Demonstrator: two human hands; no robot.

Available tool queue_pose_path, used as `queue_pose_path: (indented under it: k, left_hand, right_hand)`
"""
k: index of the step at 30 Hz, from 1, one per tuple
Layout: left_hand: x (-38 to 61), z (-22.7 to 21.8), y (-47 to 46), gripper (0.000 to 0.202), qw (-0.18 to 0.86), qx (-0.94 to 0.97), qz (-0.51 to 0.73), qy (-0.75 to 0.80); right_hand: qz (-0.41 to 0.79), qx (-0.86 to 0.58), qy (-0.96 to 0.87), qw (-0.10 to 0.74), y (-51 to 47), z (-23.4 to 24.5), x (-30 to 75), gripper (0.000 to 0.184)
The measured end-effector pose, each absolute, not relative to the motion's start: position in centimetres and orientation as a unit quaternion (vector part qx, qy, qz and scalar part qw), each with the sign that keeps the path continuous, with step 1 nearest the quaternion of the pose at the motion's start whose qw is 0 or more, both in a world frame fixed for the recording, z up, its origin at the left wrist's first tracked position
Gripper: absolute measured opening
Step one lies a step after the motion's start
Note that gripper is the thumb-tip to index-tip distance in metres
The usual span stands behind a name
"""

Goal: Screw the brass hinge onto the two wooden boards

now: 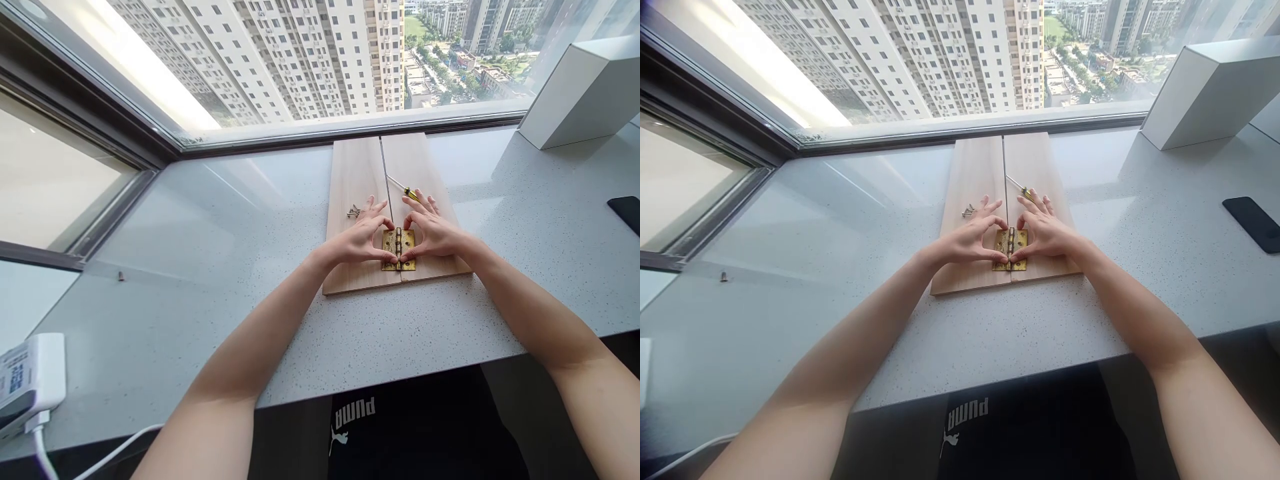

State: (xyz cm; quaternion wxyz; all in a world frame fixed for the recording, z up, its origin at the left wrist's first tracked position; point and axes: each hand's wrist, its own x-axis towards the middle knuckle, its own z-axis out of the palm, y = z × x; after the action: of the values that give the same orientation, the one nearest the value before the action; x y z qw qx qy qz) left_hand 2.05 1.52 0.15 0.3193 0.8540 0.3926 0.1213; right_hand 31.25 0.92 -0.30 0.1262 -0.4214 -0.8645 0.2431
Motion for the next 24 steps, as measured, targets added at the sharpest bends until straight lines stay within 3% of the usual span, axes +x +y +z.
queue_pose_path:
  k: [9,15,19,24]
  left_hand:
    - [2.2,1.2,0.6,0.08,0.314,0.856,0.236,0.336]
    - [2.7,0.6,0.1,0.062,0.382,0.778,0.355,0.35]
    - [4.1,0.1,-0.4,0.05,0.411,0.68,0.462,0.393]
    - [5.9,0.0,-1.4,0.041,0.442,0.58,0.527,0.437]
  right_hand:
    - [0.145,-0.338,-0.886,0.282,0.3,-0.6,31.2,0.078]
    - [0.352,-0.347,-0.771,0.4,0.2,-1.8,30.2,0.07]
    - [0.475,-0.357,-0.693,0.408,-0.2,-1.5,29.2,0.044]
    - [0.516,-0.368,-0.605,0.483,-1.2,-1.1,27.8,0.052]
